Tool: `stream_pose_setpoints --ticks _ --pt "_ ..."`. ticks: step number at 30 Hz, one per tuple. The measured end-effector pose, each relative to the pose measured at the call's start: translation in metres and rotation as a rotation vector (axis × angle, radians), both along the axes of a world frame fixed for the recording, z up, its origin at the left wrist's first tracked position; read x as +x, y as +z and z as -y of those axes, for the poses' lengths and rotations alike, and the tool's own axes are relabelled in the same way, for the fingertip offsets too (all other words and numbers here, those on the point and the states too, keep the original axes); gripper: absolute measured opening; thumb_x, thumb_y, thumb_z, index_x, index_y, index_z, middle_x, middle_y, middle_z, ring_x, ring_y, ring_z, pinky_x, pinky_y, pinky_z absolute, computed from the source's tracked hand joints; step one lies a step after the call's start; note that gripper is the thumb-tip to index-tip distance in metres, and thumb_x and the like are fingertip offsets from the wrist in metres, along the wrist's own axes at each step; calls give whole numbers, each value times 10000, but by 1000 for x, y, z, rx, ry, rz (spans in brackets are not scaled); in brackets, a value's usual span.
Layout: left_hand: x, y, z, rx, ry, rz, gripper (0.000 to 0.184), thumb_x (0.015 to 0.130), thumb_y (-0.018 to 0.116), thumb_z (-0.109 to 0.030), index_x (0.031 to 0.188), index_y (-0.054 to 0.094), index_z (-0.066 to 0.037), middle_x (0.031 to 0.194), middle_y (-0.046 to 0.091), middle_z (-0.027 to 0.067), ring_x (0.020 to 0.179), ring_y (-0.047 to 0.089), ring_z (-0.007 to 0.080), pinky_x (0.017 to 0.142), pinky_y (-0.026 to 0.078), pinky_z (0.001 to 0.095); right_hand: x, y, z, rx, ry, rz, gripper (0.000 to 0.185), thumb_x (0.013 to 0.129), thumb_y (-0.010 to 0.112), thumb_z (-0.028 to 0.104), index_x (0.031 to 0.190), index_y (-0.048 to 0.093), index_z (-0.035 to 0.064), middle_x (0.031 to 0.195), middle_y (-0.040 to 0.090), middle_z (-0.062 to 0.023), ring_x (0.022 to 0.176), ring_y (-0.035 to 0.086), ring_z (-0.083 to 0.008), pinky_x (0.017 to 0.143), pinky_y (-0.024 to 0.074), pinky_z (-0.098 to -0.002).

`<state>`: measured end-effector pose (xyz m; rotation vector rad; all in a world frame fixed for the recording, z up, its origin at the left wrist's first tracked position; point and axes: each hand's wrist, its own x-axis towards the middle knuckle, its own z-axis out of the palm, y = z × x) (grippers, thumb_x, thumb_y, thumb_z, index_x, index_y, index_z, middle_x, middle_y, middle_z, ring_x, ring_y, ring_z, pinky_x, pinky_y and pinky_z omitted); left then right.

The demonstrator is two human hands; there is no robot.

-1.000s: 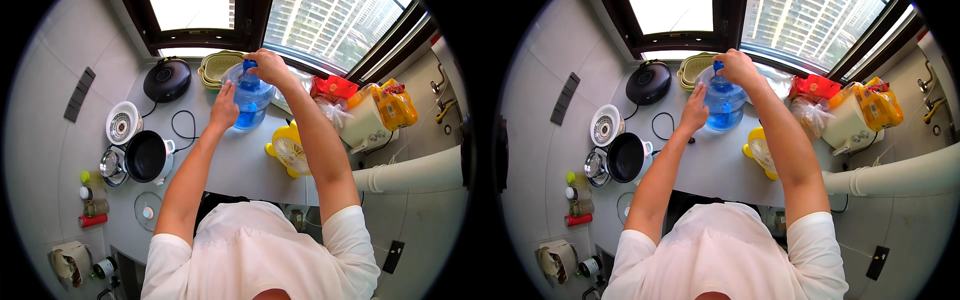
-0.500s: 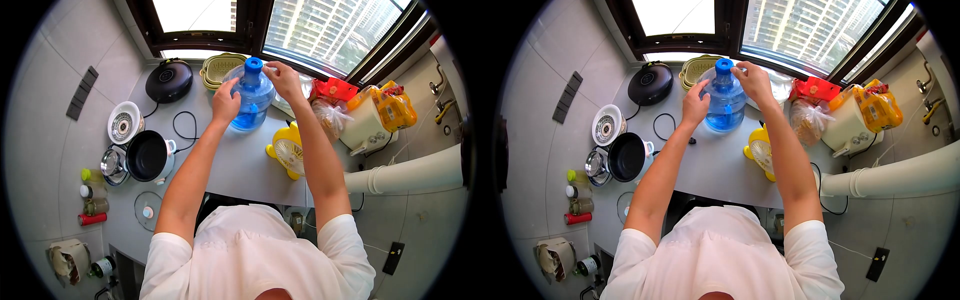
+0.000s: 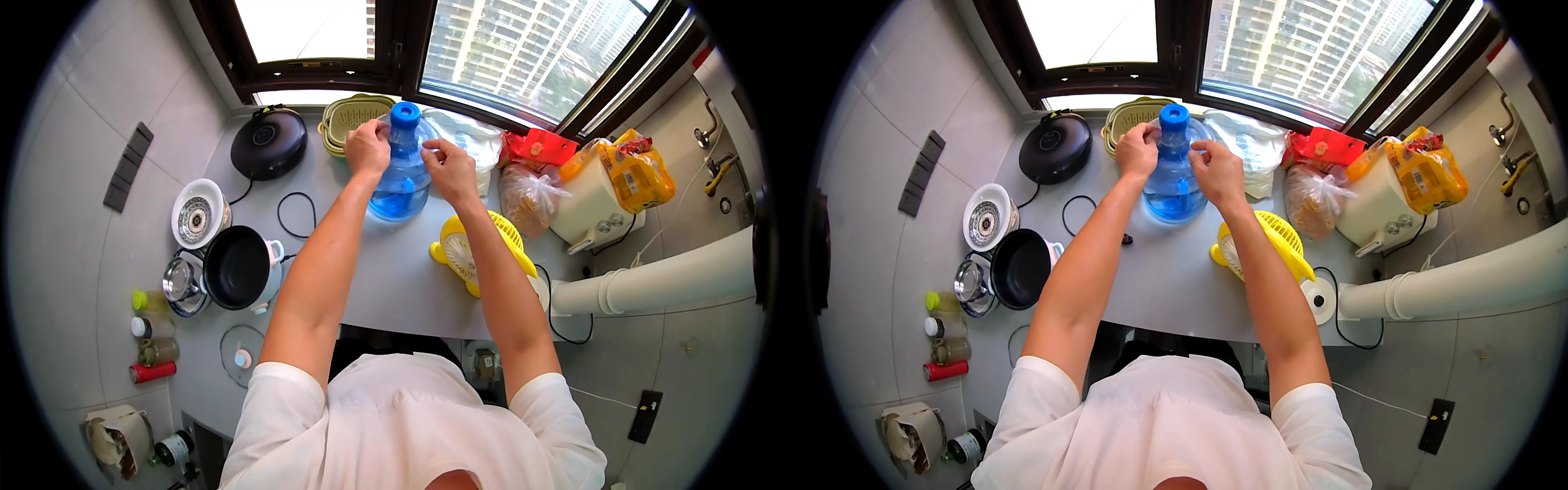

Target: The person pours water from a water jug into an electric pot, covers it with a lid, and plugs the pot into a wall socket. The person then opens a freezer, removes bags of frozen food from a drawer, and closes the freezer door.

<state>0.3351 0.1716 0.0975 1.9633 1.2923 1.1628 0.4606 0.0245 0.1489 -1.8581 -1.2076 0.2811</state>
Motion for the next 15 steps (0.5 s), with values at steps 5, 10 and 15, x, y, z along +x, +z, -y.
stream_pose_setpoints --ticks 5,10,15 --pt "-31 -17 22 83 -96 125 130 990 726 -198 1012 793 -89 839 757 73 763 694 222 744 543 355 1 0 -1 41 -14 -30 255 963 737 215 1170 795 76 926 783 -139 830 755 -282 807 596 -390" --pt "-67 -24 55 -54 -89 187 131 1026 699 -182 1024 760 -67 808 685 8 736 601 110 709 494 286 -2 11 -22 96 40 33 324 942 721 142 1261 760 97 1192 758 -166 1019 743 -318 927 577 -414" --pt "-85 -31 67 -100 -67 177 150 1010 700 -204 1025 770 -73 810 723 61 722 670 202 696 519 351 8 4 -72 351 205 525 532 946 704 134 1471 622 156 1408 660 -175 1327 580 -402 1119 477 -487"
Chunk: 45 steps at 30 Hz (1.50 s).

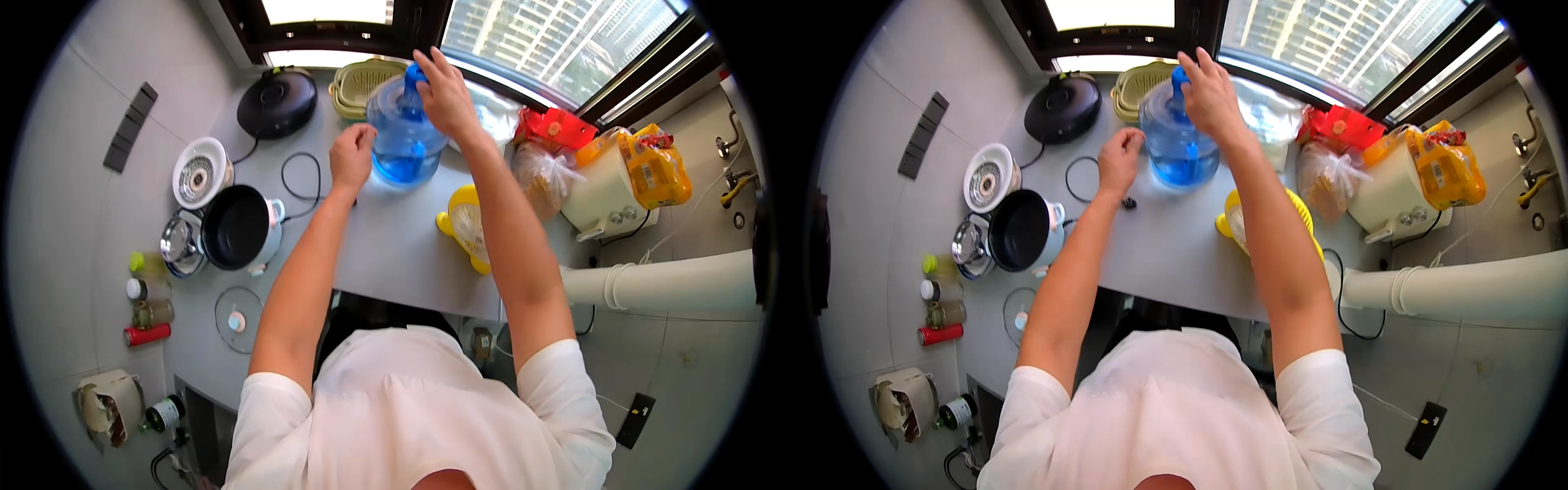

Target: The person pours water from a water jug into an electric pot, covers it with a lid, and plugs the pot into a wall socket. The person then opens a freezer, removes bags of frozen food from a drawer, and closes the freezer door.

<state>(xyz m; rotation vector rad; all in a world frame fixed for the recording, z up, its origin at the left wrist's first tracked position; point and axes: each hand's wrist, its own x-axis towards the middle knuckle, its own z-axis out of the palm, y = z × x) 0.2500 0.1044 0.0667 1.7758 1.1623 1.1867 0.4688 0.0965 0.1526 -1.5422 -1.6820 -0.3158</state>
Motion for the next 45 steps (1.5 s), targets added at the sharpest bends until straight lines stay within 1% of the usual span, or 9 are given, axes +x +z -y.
stream_pose_setpoints --ticks 5,8,11,15,16,29,30,34,45 --pt "-5 5 15 -94 31 -28 182 1034 703 -226 1080 776 -65 811 698 3 720 572 106 692 484 298 -20 28 3 -256 -337 32 555 906 800 438 1373 710 154 1271 703 -152 1178 655 -383 1023 528 -457" --pt "-8 3 20 -147 41 -37 177 1034 705 -222 1075 776 -66 815 697 -1 729 576 106 706 488 294 -17 14 -4 -62 -353 50 570 922 747 533 1355 717 164 1264 698 -166 1149 672 -393 996 542 -472" --pt "-12 -10 24 -97 62 -14 160 1012 707 -202 1048 771 -60 784 709 50 702 648 170 687 514 341 -14 0 1 -134 -285 -8 526 966 687 533 1333 724 159 1300 677 -187 1109 688 -411 979 548 -499" --pt "-33 -21 39 -253 92 103 155 1024 709 -196 1050 775 -57 843 707 -1 764 613 102 717 494 286 -43 15 31 -220 -363 -200 405 991 668 496 1181 739 146 974 754 -175 929 729 -400 861 556 -505" --pt "-43 -24 45 -334 85 177 161 1035 705 -195 1061 775 -53 884 712 -19 797 603 80 738 485 263 -52 4 33 -126 -282 -238 337 992 688 459 1118 730 150 780 725 -129 853 730 -371 787 550 -493" --pt "-321 -25 225 -449 505 626 219 1067 677 -224 1206 779 -89 1103 769 -31 977 626 57 827 434 246 -307 -81 123 -512 322 -230 156 987 719 276 1083 730 154 760 700 -84 761 682 -309 706 516 -470" --pt "-349 -26 248 -464 588 636 249 1070 684 -174 1227 758 4 1134 766 51 1037 644 113 984 509 281 -338 -79 134 -554 373 -229 153 987 716 272 1085 730 155 752 691 -82 757 677 -310 710 514 -468" --pt "-470 -43 363 -376 832 624 255 1071 680 -166 1232 756 16 1148 774 69 1109 684 139 1034 505 296 -484 -81 198 -608 614 -171 152 983 699 246 1092 736 147 731 676 -81 746 672 -313 695 510 -467" --pt "-736 -92 667 -312 1517 106 147 947 767 -161 1032 823 -55 846 765 79 780 704 180 741 546 324 -809 -105 442 -796 1219 111 188 969 683 246 1090 755 121 788 751 -128 774 732 -351 727 577 -475"
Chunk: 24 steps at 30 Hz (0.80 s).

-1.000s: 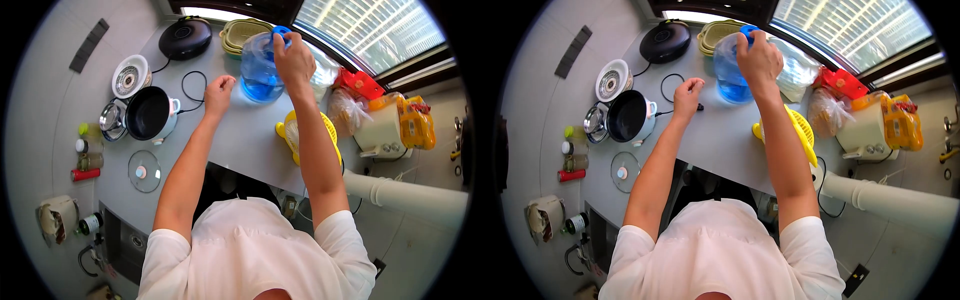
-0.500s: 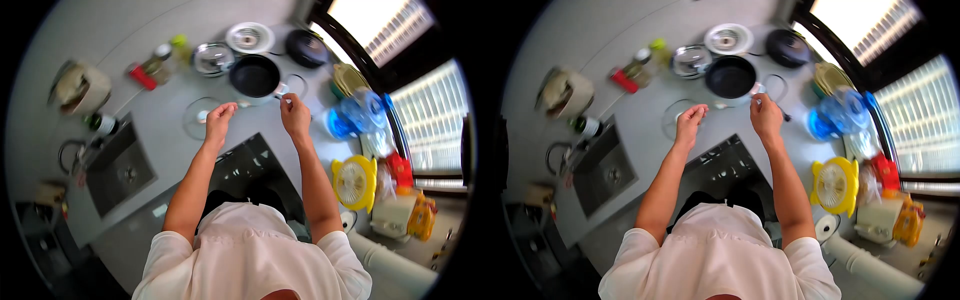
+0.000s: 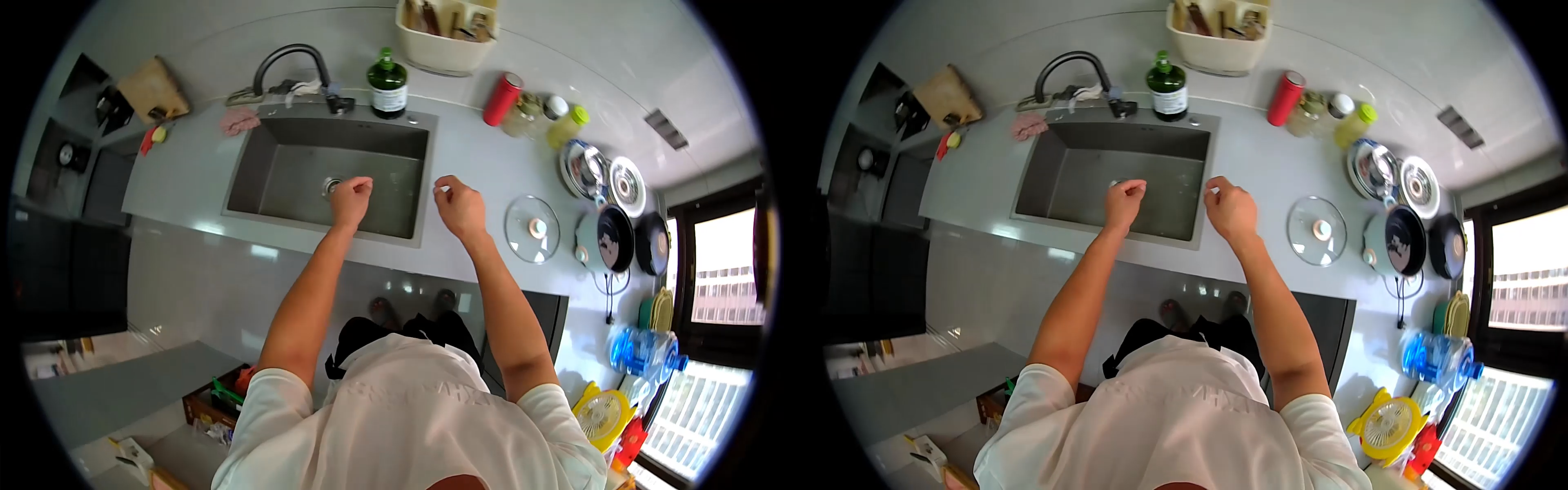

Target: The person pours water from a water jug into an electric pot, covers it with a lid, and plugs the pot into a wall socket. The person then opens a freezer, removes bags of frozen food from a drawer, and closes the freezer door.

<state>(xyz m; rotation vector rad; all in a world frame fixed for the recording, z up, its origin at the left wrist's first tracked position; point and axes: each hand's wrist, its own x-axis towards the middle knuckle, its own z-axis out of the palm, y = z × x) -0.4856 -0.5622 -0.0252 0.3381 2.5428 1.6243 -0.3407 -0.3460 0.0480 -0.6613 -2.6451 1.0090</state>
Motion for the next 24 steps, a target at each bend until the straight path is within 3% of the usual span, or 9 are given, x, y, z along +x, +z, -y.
stream_pose_setpoints --ticks 4,5,6,8,10,12,15,22,24 --pt "-60 -17 49 4 154 52 171 960 725 -138 1058 817 -32 887 781 99 808 728 203 754 554 336 -78 -9 46 5 160 -1 198 968 669 241 1096 751 114 931 778 -158 922 743 -383 812 584 -493" --pt "-73 -18 57 17 200 98 190 971 704 -130 1090 807 -23 899 781 105 826 737 203 761 556 339 -98 -15 51 29 208 -51 185 968 687 201 1110 752 104 880 757 -143 828 736 -348 762 577 -456" --pt "-87 -22 66 28 247 142 210 981 683 -121 1122 797 -15 911 781 111 843 745 203 769 558 342 -120 -19 57 26 229 -52 185 968 687 201 1110 752 104 880 757 -143 828 736 -348 762 577 -456" --pt "-111 -32 81 29 273 131 230 1000 663 -121 1163 783 -12 935 781 115 865 753 193 781 561 340 -161 -27 67 -21 348 -46 214 969 656 210 1115 743 78 1096 756 -208 1004 723 -427 876 576 -513" --pt "-140 -35 95 22 292 110 251 1019 642 -121 1205 768 -10 959 782 119 886 760 183 794 565 338 -204 -38 75 -45 411 -81 223 970 652 195 1133 744 73 1124 744 -222 1025 716 -435 894 574 -514" --pt "-160 -40 103 15 202 212 307 1086 561 -76 1339 691 41 1157 747 110 1006 746 169 844 569 299 -240 -53 83 -73 453 -102 234 970 648 180 1151 745 67 1152 731 -236 1045 709 -443 912 572 -515" --pt "-184 -34 106 179 255 341 299 1102 564 -98 1332 690 46 1143 745 116 1017 733 169 849 578 310 -292 -75 94 -134 427 -149 253 967 639 158 1175 749 65 1162 723 -243 1076 702 -443 941 574 -506" --pt "-257 -80 133 161 212 412 277 1093 587 -103 1303 709 30 1109 747 90 927 687 145 822 570 300 -362 -125 125 -101 391 22 292 952 637 148 1211 732 53 1185 728 -236 1091 712 -421 977 575 -482" --pt "-282 -110 139 29 187 366 248 1075 623 -125 1245 749 5 1021 755 55 898 690 138 812 564 307 -370 -151 137 -132 361 83 299 951 639 154 1218 730 54 1195 730 -231 1095 715 -415 977 575 -480"
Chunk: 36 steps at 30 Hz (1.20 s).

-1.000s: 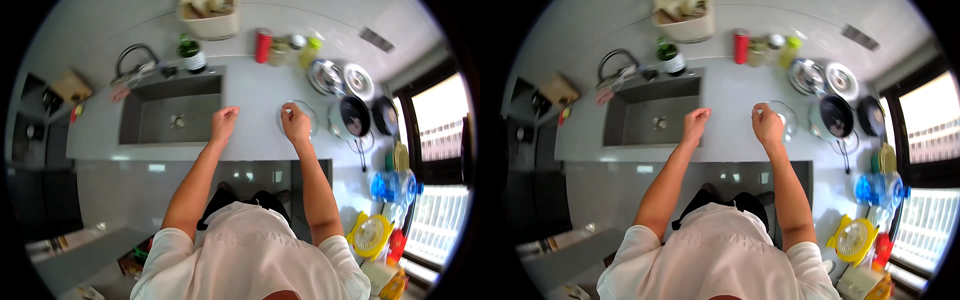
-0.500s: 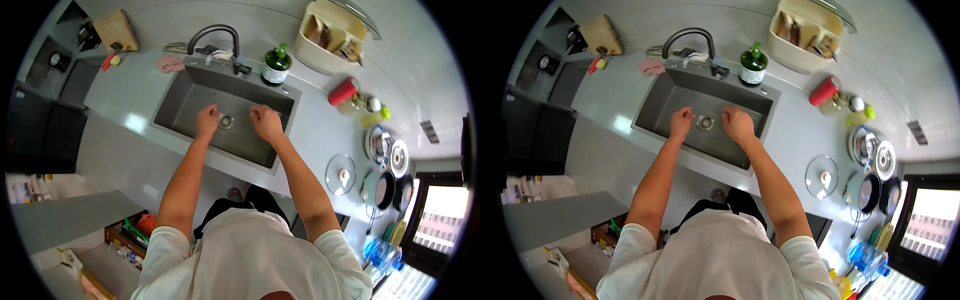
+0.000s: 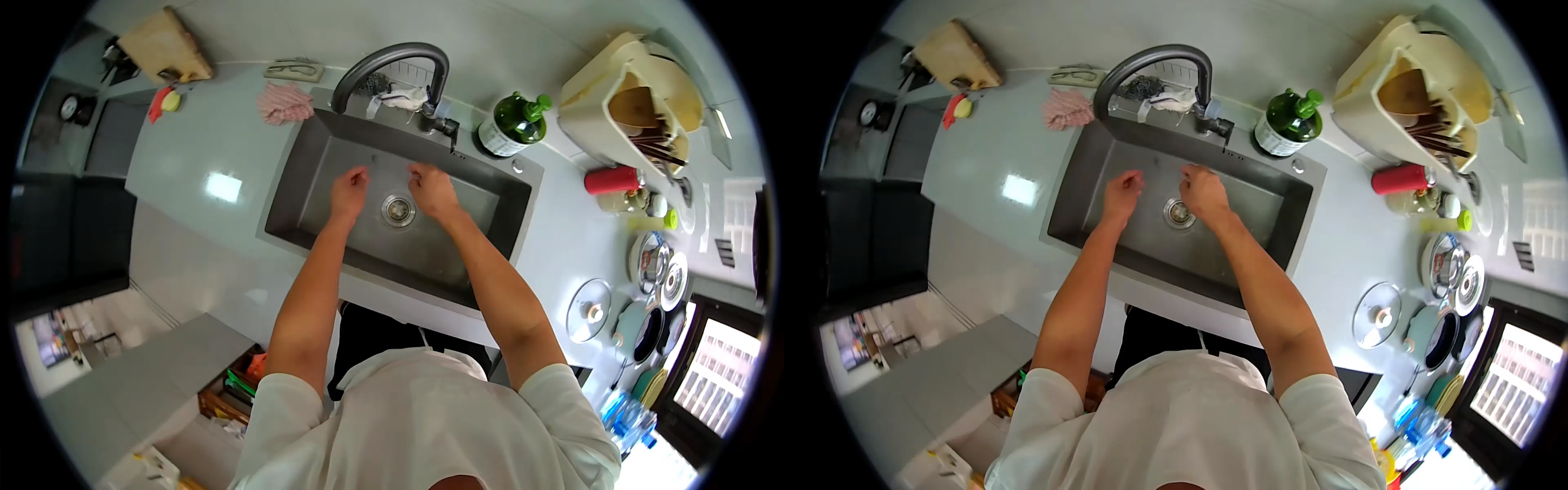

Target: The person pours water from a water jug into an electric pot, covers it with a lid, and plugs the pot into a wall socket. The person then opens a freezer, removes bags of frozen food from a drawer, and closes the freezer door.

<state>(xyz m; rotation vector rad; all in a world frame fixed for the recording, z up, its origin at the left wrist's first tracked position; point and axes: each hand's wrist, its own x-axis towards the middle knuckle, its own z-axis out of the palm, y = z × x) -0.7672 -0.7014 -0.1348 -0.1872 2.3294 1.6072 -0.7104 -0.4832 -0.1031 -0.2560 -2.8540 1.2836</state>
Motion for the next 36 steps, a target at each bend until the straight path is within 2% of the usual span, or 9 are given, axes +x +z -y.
stream_pose_setpoints --ticks 4,8,9,11,13,15,20,28,36 --pt "-58 -81 12 -156 -153 -77 219 1047 671 -155 1198 783 -41 961 776 54 871 717 156 806 567 323 -21 -59 34 -41 -136 93 283 946 654 156 1204 744 84 1121 759 -201 1024 739 -397 930 590 -473" --pt "-107 -145 11 -365 -333 -227 220 1000 722 -166 1200 790 -105 1000 792 122 894 763 262 824 583 364 -46 -134 65 80 -215 253 251 946 664 151 1174 754 101 1015 782 -172 944 759 -375 878 604 -463" --pt "-115 -161 10 -425 -391 -256 239 988 734 -164 1218 787 -126 1027 790 145 911 768 302 833 588 378 -49 -144 72 -15 -265 213 286 936 642 186 1194 745 116 1093 766 -212 992 741 -426 902 600 -509" --pt "-133 -190 7 -406 -442 -257 249 972 752 -168 1217 785 -131 1033 782 143 935 758 329 846 588 401 -49 -163 90 -37 -333 206 277 933 644 179 1180 749 112 1074 767 -211 983 742 -422 895 600 -510" --pt "-144 -216 0 -385 -490 -257 261 957 769 -171 1215 782 -136 1040 774 140 959 749 356 859 587 425 -48 -172 95 -56 -398 198 267 930 645 172 1166 754 109 1055 768 -210 973 743 -419 888 601 -510" --pt "-145 -228 -1 -442 -531 -598 218 928 795 -182 1136 775 -119 1028 746 126 973 723 369 846 574 468 -41 -174 98 -66 -405 176 250 927 649 140 1146 761 95 1045 765 -207 967 742 -406 886 599 -491" --pt "-147 -235 4 -479 -639 -467 139 940 777 -203 1003 737 -86 1027 712 125 968 698 380 828 555 506 -12 -152 96 -133 -584 134 245 929 662 110 1149 762 68 1035 764 -194 942 741 -381 878 596 -464" --pt "-71 -129 -16 -173 -850 -489 159 976 755 -198 978 730 -40 992 727 141 923 689 351 799 543 477 84 -67 86 -285 -918 40 290 962 674 128 1227 748 38 1047 767 -186 926 735 -326 884 577 -420" --pt "143 12 -66 194 -1162 -355 176 1007 754 -200 988 724 -27 935 705 63 888 639 209 818 523 348 302 4 121 -393 -1361 -197 298 1010 668 152 1260 721 -1 1042 772 -151 899 724 -242 857 580 -366"
